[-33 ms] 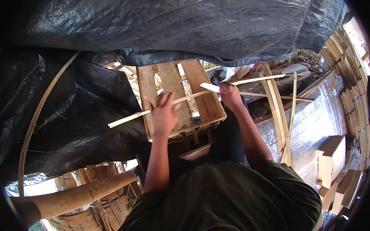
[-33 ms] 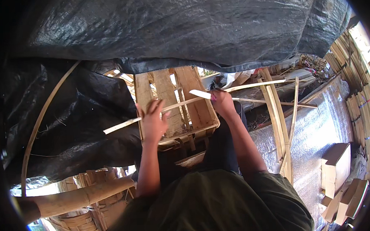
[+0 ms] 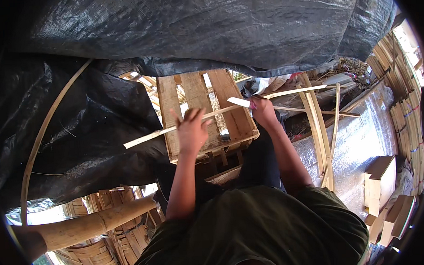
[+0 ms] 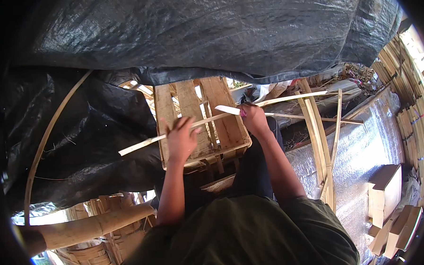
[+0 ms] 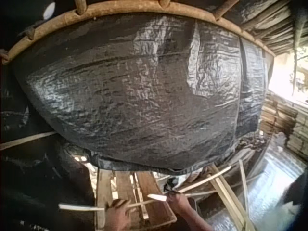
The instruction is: The person scrapes and smooths a bamboo strip using a knife.
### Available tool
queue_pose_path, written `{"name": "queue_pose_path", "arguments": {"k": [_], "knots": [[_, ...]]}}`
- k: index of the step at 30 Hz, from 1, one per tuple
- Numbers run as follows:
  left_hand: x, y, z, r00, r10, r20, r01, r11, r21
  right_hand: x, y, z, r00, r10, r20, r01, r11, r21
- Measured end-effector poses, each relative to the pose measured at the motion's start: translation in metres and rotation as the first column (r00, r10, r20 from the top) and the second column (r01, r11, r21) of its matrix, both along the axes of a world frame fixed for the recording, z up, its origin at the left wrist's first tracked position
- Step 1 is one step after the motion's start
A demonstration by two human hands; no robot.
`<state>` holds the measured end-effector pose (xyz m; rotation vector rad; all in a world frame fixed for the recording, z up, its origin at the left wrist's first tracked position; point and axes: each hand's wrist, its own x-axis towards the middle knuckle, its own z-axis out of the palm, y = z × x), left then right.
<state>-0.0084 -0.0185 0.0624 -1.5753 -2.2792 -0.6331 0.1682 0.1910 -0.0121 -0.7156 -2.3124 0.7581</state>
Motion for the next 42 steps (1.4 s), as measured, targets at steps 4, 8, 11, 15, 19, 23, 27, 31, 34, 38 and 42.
{"name": "queue_pose_path", "arguments": {"k": [4, 8, 11, 15, 19, 23, 27, 31, 34, 38, 42], "knots": [[0.013, 0.036, -0.030, 0.942, 0.016, 0.334, 0.027, 0.992, -0.125, 0.000, 0.007, -0.002, 1.000, -0.002, 0.023, 0.001, 1.000, 0.013], [0.010, 0.042, -0.061, 0.971, -0.027, 0.238, 0.005, 0.995, 0.096, 0.020, 0.018, 0.004, 0.911, -0.413, 0.013, 0.403, 0.881, -0.247], [0.010, 0.040, -0.066, 0.963, -0.020, 0.268, -0.014, 0.992, 0.125, 0.045, 0.030, -0.002, 0.841, -0.530, 0.110, 0.536, 0.786, -0.308], [0.010, 0.046, -0.065, 0.946, 0.001, 0.323, -0.032, 0.995, 0.089, 0.049, 0.048, -0.022, 0.927, -0.376, 0.005, 0.326, 0.796, -0.510], [0.009, 0.044, -0.067, 0.965, -0.004, 0.263, -0.024, 0.994, 0.106, 0.038, 0.052, -0.020, 0.905, -0.425, 0.024, 0.415, 0.869, -0.270], [0.010, 0.046, -0.074, 0.975, -0.012, 0.221, -0.009, 0.995, 0.095, 0.036, 0.053, -0.029, 0.848, -0.484, 0.214, 0.511, 0.855, -0.092], [0.016, 0.051, -0.073, 0.974, 0.013, 0.228, -0.014, 1.000, 0.001, 0.025, 0.037, -0.043, 0.865, -0.497, 0.074, 0.502, 0.862, -0.069], [0.008, 0.044, -0.068, 0.972, 0.031, 0.234, -0.030, 1.000, -0.007, 0.019, 0.032, -0.025, 0.922, -0.377, 0.085, 0.386, 0.906, -0.175], [0.011, 0.049, -0.070, 0.966, 0.029, 0.258, -0.028, 1.000, -0.007, 0.024, 0.053, -0.034, 0.893, -0.413, 0.179, 0.444, 0.874, -0.199], [0.011, 0.048, -0.075, 0.936, 0.121, 0.331, -0.093, 0.991, -0.097, 0.012, 0.034, -0.049, 0.955, -0.290, 0.069, 0.297, 0.943, -0.151], [0.012, 0.051, -0.073, 0.927, 0.107, 0.359, -0.086, 0.994, -0.074, 0.016, 0.052, -0.035, 0.886, -0.411, 0.215, 0.463, 0.802, -0.378]]}}
